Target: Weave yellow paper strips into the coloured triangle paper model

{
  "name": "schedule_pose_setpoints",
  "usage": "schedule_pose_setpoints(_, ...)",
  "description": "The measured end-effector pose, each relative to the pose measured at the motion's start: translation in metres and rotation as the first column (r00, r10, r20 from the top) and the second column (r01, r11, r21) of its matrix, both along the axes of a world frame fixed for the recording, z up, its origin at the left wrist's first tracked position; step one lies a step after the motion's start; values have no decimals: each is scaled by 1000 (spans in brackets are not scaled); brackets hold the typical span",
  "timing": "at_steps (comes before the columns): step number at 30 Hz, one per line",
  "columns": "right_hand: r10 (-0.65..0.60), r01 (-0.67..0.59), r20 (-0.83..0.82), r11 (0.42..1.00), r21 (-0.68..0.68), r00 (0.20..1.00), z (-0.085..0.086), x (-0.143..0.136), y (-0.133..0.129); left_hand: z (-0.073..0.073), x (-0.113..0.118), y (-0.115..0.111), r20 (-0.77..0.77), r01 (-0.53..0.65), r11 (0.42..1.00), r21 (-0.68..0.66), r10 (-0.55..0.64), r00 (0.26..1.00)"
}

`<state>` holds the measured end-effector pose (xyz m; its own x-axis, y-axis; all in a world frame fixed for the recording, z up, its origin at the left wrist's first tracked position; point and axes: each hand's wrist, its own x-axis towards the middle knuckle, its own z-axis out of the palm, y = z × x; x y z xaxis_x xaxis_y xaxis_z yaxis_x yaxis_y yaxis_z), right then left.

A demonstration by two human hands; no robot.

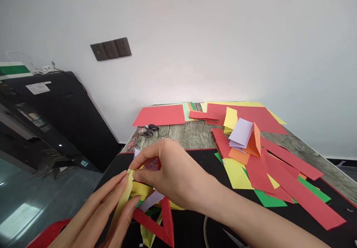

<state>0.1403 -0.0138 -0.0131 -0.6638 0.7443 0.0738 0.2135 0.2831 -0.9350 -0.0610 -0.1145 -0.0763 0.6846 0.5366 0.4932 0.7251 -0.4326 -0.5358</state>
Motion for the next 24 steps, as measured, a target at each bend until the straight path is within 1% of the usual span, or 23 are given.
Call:
schedule_pose_setpoints(3, -20, 19, 42, 999, 30, 999, 1, 0, 1, -2, 3, -3, 44, -21, 1000, 10, 20, 999)
schedule_pose_setpoints(5, -9, 7, 53, 999, 32, 999, 2, 0, 3, -3, 3, -3, 58, -32, 999, 13, 31, 998)
schedule_pose_setpoints(9, 22, -22, 50, 1000, 15, 999, 4, -1, 6, -3, 1, 0, 23, -22, 1000, -4, 22, 999)
schedule_pose_setpoints(12, 24, -24, 43, 1000, -11, 999, 4, -2, 7, -5, 0, 1, 3, -16, 1000, 11, 16, 1000)
schedule_pose_setpoints(18, 21, -20, 72, 1000, -16, 997, 6, -3, 10, -7, 6, -3, 67, -67, 998, 20, 66, 996)
schedule_pose_setpoints(24, 72, -70, 63, 997, -42, 995, 7, -2, 12, -4, 7, -2, 88, -57, 998, -2, 57, 994)
